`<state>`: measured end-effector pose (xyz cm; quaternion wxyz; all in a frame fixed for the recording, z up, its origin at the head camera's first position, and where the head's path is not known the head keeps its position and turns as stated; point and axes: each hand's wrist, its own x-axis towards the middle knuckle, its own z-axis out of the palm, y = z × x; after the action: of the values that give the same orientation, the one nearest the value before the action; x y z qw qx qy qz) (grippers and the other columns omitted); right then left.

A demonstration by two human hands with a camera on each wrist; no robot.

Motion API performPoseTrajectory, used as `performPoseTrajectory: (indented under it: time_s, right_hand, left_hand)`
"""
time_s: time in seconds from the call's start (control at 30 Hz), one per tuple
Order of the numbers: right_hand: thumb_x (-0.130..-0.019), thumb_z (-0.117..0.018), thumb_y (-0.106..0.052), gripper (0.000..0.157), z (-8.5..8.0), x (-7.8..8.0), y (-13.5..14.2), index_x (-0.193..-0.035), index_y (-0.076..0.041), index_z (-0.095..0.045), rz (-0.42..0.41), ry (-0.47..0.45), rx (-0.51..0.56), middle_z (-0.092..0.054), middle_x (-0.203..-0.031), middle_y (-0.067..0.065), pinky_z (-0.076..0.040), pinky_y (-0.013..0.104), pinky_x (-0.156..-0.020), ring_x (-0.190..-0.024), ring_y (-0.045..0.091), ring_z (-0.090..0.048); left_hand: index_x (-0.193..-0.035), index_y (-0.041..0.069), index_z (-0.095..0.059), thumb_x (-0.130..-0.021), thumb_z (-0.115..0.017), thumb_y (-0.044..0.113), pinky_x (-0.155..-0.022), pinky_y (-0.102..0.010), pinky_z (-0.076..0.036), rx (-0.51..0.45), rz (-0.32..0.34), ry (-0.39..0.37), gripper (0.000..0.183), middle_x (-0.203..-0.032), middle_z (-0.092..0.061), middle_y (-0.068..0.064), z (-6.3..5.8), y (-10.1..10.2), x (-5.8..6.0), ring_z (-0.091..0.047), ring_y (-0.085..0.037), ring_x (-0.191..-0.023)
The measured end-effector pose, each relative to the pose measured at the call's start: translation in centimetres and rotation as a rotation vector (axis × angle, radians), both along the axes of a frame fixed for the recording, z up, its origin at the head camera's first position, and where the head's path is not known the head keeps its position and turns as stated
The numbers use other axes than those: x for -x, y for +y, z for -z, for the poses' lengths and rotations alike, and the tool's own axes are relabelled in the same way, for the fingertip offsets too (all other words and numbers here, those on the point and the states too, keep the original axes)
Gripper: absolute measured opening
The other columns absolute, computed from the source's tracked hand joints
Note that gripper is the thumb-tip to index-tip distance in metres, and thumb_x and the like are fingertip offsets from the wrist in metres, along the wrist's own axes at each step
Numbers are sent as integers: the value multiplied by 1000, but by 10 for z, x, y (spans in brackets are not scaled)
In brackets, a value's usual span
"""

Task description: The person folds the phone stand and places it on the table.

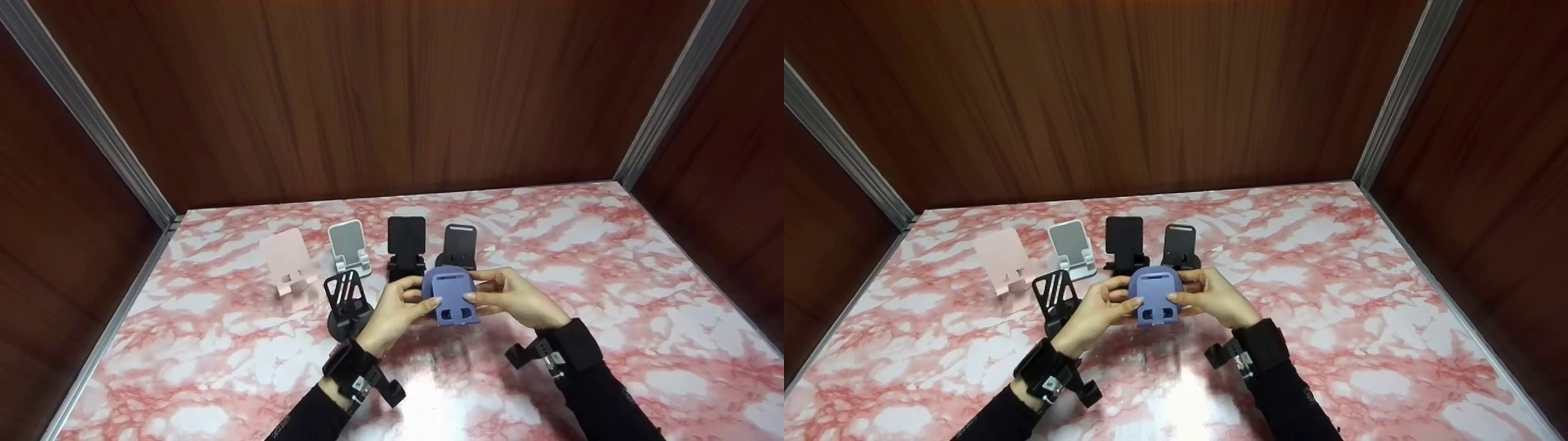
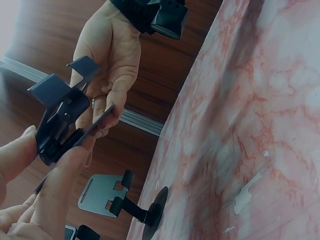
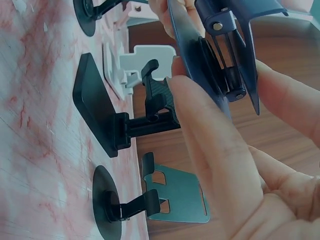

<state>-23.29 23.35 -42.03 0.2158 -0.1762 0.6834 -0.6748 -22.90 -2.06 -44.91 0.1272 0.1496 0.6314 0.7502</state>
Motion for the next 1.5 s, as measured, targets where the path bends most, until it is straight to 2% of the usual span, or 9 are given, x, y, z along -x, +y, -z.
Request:
performPoseTrajectory:
  time_s: [0.5,0.73,0.93,1.03,1.13,1.2,1.4,1.43,1.5]
  right_hand:
    - [-106,-63,8,60,-1,-1,-2,-156,27,-36,40,16,-35,-80,-119,19,-67,35,-93,-99,14,-81]
    - [-105,-65,8,60,-2,-1,-1,-156,25,-39,66,22,-19,-81,-117,15,-68,36,-93,-100,15,-81]
    - [-105,-65,7,57,-4,-1,0,-154,24,-42,72,11,-24,-81,-113,10,-68,36,-94,-100,16,-80]
    - [-105,-64,7,58,-6,-2,1,-155,24,-40,65,-8,-13,-81,-115,10,-67,37,-96,-102,17,-80]
    - [-106,-63,6,59,-8,-2,2,-156,23,-39,58,-24,10,-80,-116,10,-67,37,-97,-105,18,-79]
    - [-106,-64,5,59,-9,-3,3,-157,22,-39,55,-28,22,-80,-117,9,-66,36,-98,-107,18,-79]
    - [-107,-65,3,63,-10,-2,4,-159,22,-34,55,-37,43,-79,-118,8,-66,35,-99,-109,18,-77]
    - [-107,-65,3,65,-10,-2,5,-160,23,-33,58,-40,43,-79,-118,7,-66,35,-99,-109,18,-77]
    - [-107,-65,3,66,-11,-2,5,-161,23,-31,65,-42,39,-79,-118,7,-66,35,-99,-109,18,-77]
  left_hand:
    - [-135,-19,-60,-104,-70,-9,-84,-38,-70,27,-13,16,34,-112,-79,-27,3,3,0,-78,-17,-89]
    - [-136,-16,-59,-105,-69,-7,-86,-43,-70,33,-8,2,34,-114,-79,-22,-1,3,-1,-81,-25,-95]
    - [-136,-16,-58,-105,-68,-6,-90,-39,-69,60,-7,61,34,-119,-77,-28,-4,2,-3,-82,-32,-101]
    - [-139,-16,-58,-106,-70,-2,-95,-39,-68,116,-15,136,38,-124,-76,-31,-9,0,-5,-80,-39,-108]
    - [-145,-15,-58,-107,-73,8,-103,-41,-64,219,-46,253,48,-135,-71,-33,-12,-2,-6,-75,-44,-122]
    - [-152,-14,-55,-108,-74,16,-107,-44,-62,277,-63,346,56,-142,-67,-34,-8,-4,-4,-71,-47,-128]
    - [-169,7,-45,-114,-61,50,-129,-57,-39,508,-158,619,72,-170,-49,-15,40,-5,26,-49,-32,-156]
    - [-171,10,-43,-115,-57,54,-131,-59,-35,558,-181,668,72,-173,-46,-10,45,-5,29,-42,-30,-161]
    - [-173,11,-40,-116,-53,54,-133,-62,-30,630,-205,756,73,-177,-39,-9,44,-5,29,-33,-29,-166]
